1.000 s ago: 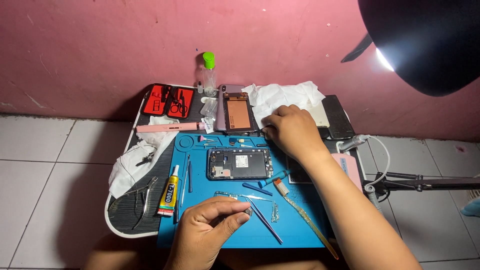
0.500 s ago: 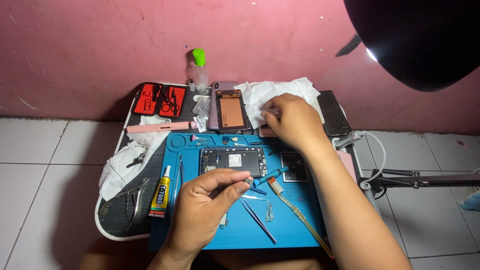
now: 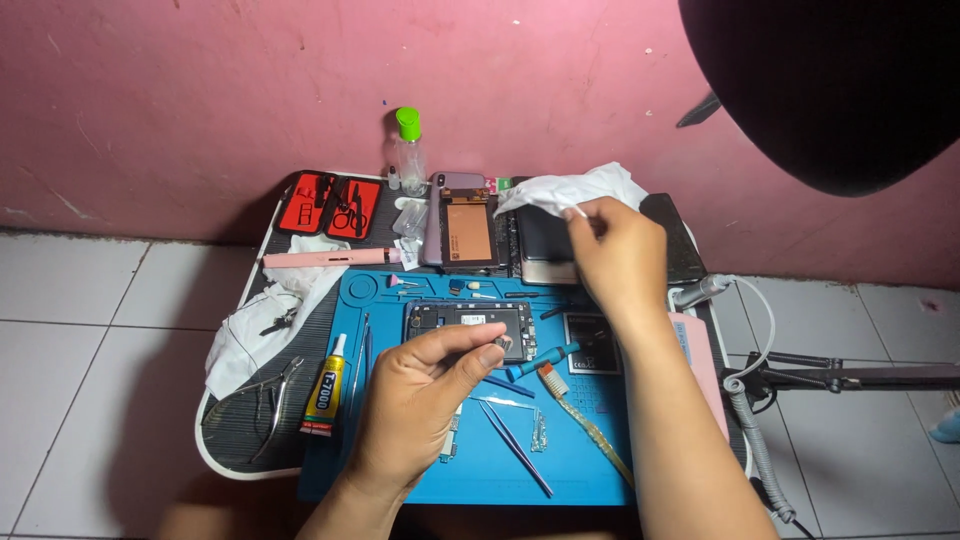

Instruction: The person uses a pink heat gun to apply heat to a small electronic component on a blue mat. They then use a brush to clean the component and wipe it with a tissue.

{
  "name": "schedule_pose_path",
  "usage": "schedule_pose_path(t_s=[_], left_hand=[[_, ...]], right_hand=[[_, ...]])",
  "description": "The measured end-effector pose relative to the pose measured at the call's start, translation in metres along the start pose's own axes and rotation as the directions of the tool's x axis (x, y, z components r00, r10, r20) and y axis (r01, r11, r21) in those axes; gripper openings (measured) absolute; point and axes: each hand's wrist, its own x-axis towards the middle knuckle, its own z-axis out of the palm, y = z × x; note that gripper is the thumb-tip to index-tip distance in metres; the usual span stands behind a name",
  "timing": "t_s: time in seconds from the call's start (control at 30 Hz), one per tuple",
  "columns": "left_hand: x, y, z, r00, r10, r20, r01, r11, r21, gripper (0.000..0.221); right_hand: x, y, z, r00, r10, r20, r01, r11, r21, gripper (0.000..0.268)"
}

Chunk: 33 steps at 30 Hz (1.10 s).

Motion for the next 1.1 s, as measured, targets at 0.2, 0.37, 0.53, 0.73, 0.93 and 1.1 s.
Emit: schedule_pose_path(t_s=[0.2, 0.37, 0.53, 0.73, 0.93, 1.1], left_hand=[[0.033, -0.009, 0.026, 0.997, -0.049, 0.053, 0.047, 0.998, 0.03, 0.03], [0.055, -0.028, 0.043, 0.992, 0.115, 0.043, -0.111, 0.989, -0.101, 0.031], [0.067, -0.044, 0.047, 0.996, 0.091, -0.021, -0.091, 0.995, -0.039, 0.03], [0.068, -0.035, 0.044, 0.992, 0.084, -0.09, -0.089, 0.995, -0.053, 0.031], [0.05, -0.012, 0.045, 0.997, -0.028, -0.074, 0.024, 0.998, -0.054, 0.03], [0.041, -0.023, 0.047, 0.971, -0.21, -0.114, 0.193, 0.971, -0.142, 0.026]], right_hand=[[-0.046, 0.005, -0.008, 0.958, -0.015, -0.286, 0.108, 0.943, 0.314, 0.02], [-0.069, -0.007, -0.009, 0.963, -0.038, -0.266, 0.14, 0.916, 0.376, 0.017], [-0.039, 0.004, 0.004, 0.968, -0.036, -0.248, 0.102, 0.961, 0.257, 0.013], [-0.005, 0.006, 0.005, 0.947, -0.042, -0.317, 0.107, 0.976, 0.191, 0.011], [-0.057, -0.017, -0.027, 0.882, -0.306, -0.359, 0.354, 0.933, 0.073, 0.009], [-0.098, -0.01, -0.018, 0.864, -0.394, -0.313, 0.441, 0.893, 0.094, 0.012]])
